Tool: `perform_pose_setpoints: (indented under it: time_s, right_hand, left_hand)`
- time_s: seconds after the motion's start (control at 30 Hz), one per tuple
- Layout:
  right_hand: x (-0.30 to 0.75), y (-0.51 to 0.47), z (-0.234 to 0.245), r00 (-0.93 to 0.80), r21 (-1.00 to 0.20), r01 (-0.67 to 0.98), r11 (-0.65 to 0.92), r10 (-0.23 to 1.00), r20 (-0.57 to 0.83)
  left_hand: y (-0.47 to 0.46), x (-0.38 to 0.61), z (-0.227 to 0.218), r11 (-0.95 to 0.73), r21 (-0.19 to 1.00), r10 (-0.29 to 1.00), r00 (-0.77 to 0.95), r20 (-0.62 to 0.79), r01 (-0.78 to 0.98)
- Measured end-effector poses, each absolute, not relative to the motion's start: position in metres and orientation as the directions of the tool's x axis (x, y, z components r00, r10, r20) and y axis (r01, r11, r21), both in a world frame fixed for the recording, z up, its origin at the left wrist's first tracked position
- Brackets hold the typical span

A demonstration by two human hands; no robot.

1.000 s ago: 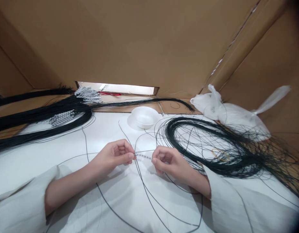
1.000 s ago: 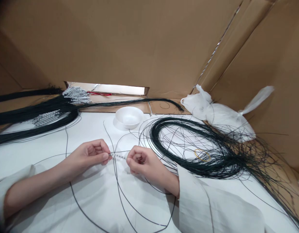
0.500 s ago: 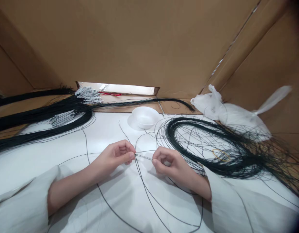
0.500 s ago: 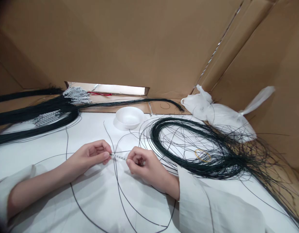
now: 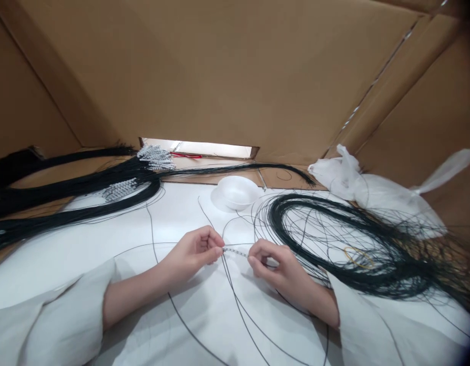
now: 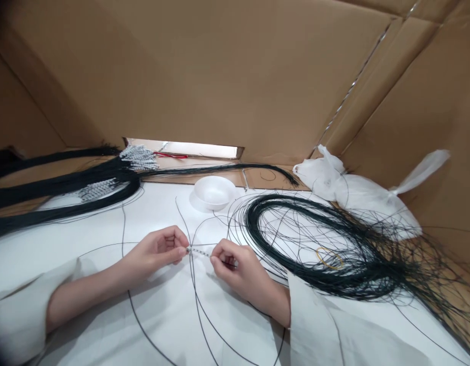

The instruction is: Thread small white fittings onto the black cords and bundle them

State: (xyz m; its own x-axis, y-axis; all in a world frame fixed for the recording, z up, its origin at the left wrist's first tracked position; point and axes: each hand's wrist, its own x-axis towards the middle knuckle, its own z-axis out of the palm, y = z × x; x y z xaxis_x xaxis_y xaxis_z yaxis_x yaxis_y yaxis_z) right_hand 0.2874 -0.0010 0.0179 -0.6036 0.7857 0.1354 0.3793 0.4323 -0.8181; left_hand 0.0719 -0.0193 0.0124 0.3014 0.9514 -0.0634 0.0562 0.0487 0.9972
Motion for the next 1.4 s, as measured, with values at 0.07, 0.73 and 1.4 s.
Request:
perform_pose_setpoints:
  time_s: [0.07, 0.73, 1.4]
  right_hand:
    - [0.287, -0.001, 0.019, -0.594, -0.800, 0.404, 0.445, 0.792, 0.140]
    - [0.288, -0.008, 0.013, -0.633, -0.652, 0.465, 0.598, 0.740, 0.227]
    - [0.318, 0.038, 0.053, -0.148, -0.691, 0.548, 0.472, 0.867, 0.475]
  left_hand:
    - [-0.022, 0.073, 0.015, -0.006, 0.996, 0.959, 0.282, -0.019, 0.090]
    - [-0.039, 0.096, 0.025, -0.581, 0.473, 0.807, 0.545, 0.228, 0.662]
    - [0.004, -0.051, 0.144, 0.088, 0.137, 0.878, -0.142, 0.457, 0.987]
